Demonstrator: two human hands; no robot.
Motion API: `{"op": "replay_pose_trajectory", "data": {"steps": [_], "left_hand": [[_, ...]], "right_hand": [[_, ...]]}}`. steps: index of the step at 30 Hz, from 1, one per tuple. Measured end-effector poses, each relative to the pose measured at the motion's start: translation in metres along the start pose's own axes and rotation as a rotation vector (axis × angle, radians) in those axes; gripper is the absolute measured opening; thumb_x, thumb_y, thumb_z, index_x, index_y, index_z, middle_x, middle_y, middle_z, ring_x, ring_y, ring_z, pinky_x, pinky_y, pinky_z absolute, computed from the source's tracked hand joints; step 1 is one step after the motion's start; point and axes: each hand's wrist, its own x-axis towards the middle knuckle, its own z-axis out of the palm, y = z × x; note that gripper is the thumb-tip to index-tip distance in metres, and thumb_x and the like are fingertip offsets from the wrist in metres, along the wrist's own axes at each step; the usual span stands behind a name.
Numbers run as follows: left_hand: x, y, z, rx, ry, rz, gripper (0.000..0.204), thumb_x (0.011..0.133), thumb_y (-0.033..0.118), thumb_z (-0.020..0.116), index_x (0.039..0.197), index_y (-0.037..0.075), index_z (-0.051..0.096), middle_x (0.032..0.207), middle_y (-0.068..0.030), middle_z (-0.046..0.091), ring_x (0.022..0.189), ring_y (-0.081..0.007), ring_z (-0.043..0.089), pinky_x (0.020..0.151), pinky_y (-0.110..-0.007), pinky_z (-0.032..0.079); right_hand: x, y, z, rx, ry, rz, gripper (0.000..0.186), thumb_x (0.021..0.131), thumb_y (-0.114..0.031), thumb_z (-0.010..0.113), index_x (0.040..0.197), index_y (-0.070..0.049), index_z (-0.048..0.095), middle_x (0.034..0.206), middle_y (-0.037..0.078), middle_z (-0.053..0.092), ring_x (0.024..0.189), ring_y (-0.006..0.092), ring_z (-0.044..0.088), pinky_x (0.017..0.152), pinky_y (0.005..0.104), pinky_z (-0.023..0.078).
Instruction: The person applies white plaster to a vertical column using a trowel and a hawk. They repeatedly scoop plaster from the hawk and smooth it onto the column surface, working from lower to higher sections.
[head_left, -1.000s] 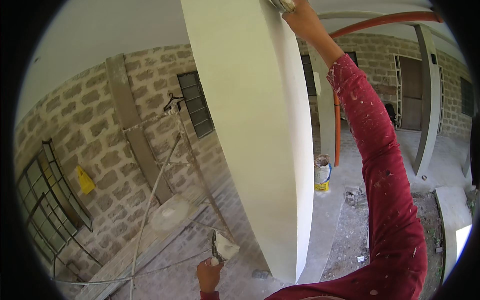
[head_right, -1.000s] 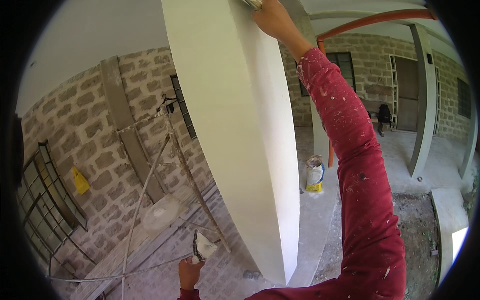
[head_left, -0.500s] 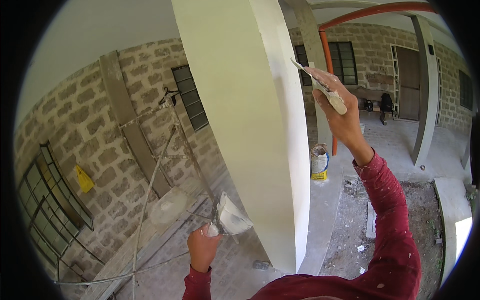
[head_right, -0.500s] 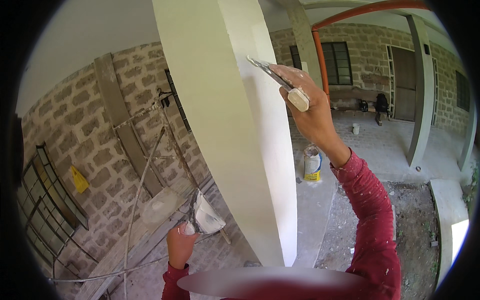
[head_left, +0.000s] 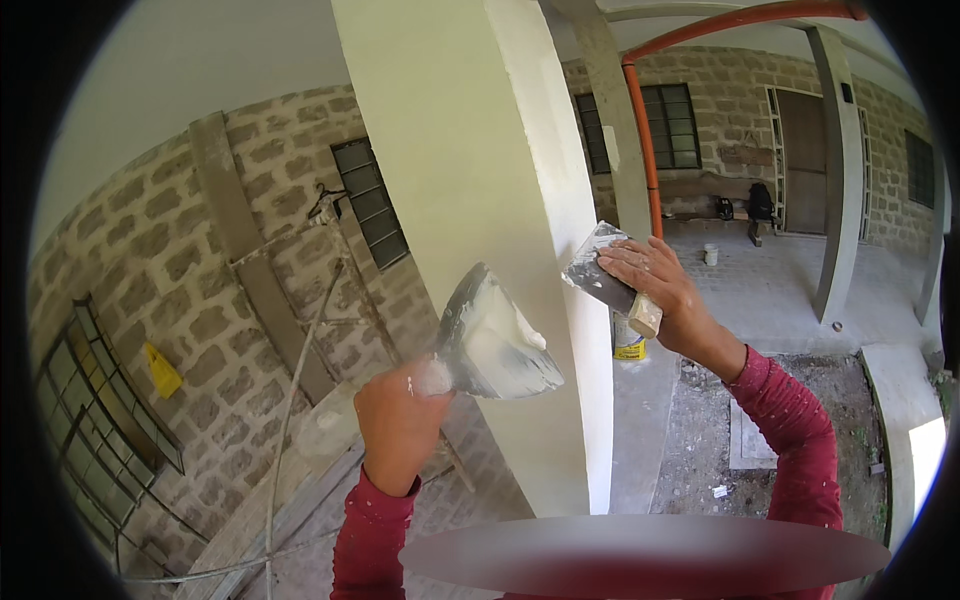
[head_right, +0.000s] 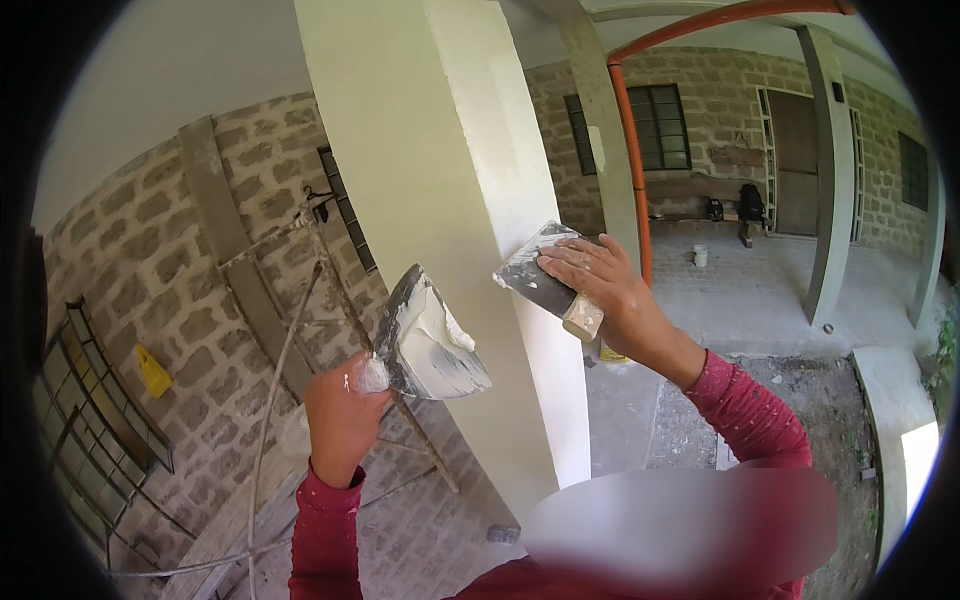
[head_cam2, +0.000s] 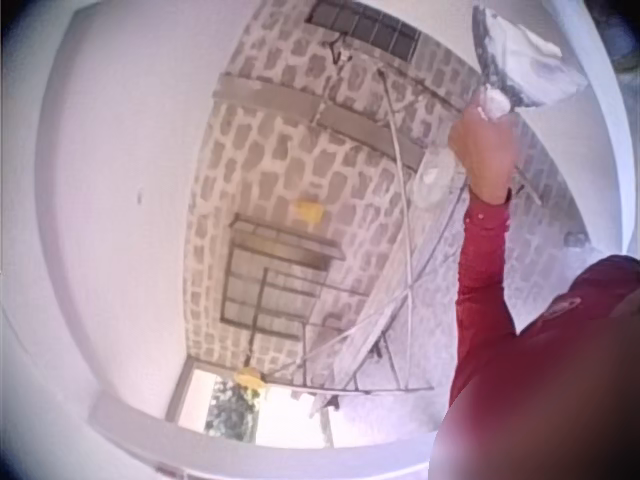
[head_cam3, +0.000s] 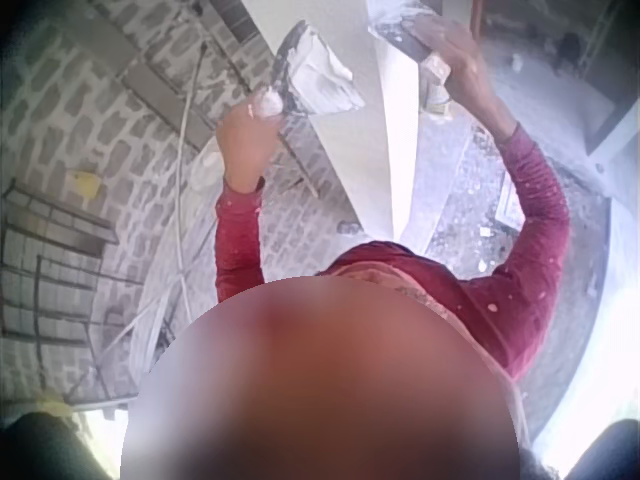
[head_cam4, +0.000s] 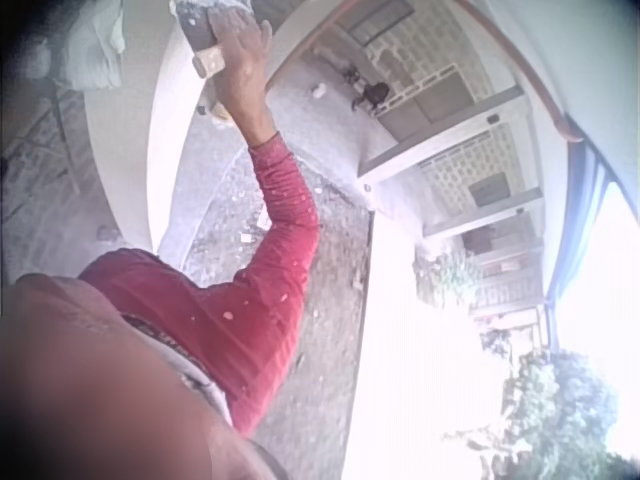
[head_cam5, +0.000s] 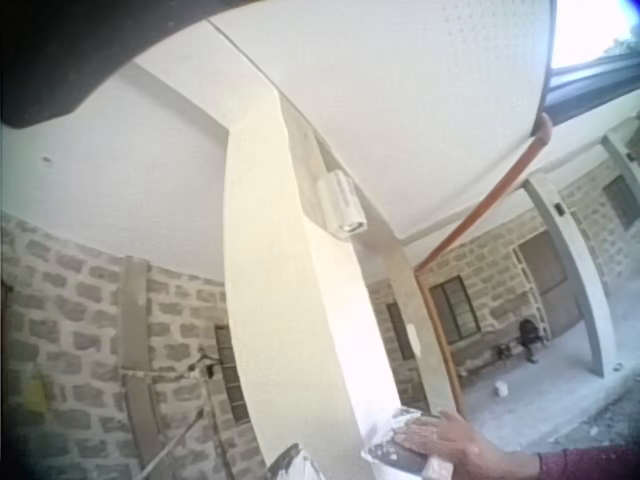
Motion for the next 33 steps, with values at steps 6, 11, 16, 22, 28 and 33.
{"op": "replay_pose_trajectory", "data": {"steps": [6,11,16,22,28,33], "left_hand": [[0.023,0.016,-0.005,0.140,-0.054,0.155,0.027,0.078,0.012,0.087,0.100,0.003,0.076,0.084,-0.0220,0.072,0.080,-0.0479,0.068,0.069,-0.048,0.054],[0.043,0.012,-0.009,0.284,0.057,0.047,0.024,0.082,0.021,0.084,0.099,0.005,0.076,0.081,-0.0205,0.071,0.079,-0.0461,0.069,0.070,-0.051,0.053],[0.042,-0.009,-0.008,0.141,0.133,-0.056,0.033,0.082,0.022,0.086,0.109,0.005,0.079,0.082,-0.0224,0.072,0.080,-0.0456,0.071,0.072,-0.050,0.054],[-0.006,-0.005,0.032,-0.082,-0.084,-0.128,0.036,0.078,0.019,0.089,0.109,0.004,0.079,0.081,-0.0234,0.072,0.080,-0.0448,0.072,0.071,-0.048,0.054],[-0.074,-0.041,0.046,-0.144,-0.173,-0.308,0.029,0.077,0.019,0.089,0.097,0.002,0.077,0.085,-0.0235,0.074,0.078,-0.0441,0.072,0.070,-0.047,0.054],[-0.141,-0.096,0.049,-0.132,-0.156,-0.542,0.030,0.080,0.021,0.089,0.100,0.001,0.079,0.085,-0.0224,0.076,0.078,-0.0432,0.072,0.073,-0.045,0.055]], "right_hand": [[0.016,-0.040,0.001,-0.243,0.015,-0.159,0.053,0.089,-0.013,0.083,0.140,-0.014,0.073,0.149,0.003,0.072,0.140,0.0279,0.064,0.114,0.0545,0.042],[0.007,-0.046,-0.008,-0.193,-0.105,-0.144,0.042,0.092,-0.008,0.079,0.134,-0.014,0.078,0.139,0.001,0.078,0.133,0.0241,0.069,0.115,0.0529,0.039],[0.065,0.039,-0.050,0.299,0.091,0.558,0.025,0.102,-0.005,0.070,0.126,0.001,0.077,0.104,0.011,0.079,0.092,0.0152,0.072,0.075,0.0346,0.054],[0.236,0.189,-0.039,0.717,0.373,0.692,0.034,0.088,-0.007,0.077,0.114,0.014,0.069,0.099,0.015,0.068,0.081,0.0244,0.066,0.064,0.0475,0.053],[0.298,0.225,-0.027,0.484,0.172,0.852,0.030,0.082,-0.009,0.073,0.102,0.010,0.064,0.086,0.010,0.054,0.069,0.0212,0.047,0.055,0.0485,0.040],[0.304,0.205,-0.020,0.422,0.173,0.802,0.033,0.080,-0.012,0.074,0.100,0.012,0.062,0.079,0.009,0.050,0.067,0.0226,0.044,0.054,0.0488,0.038]]}}
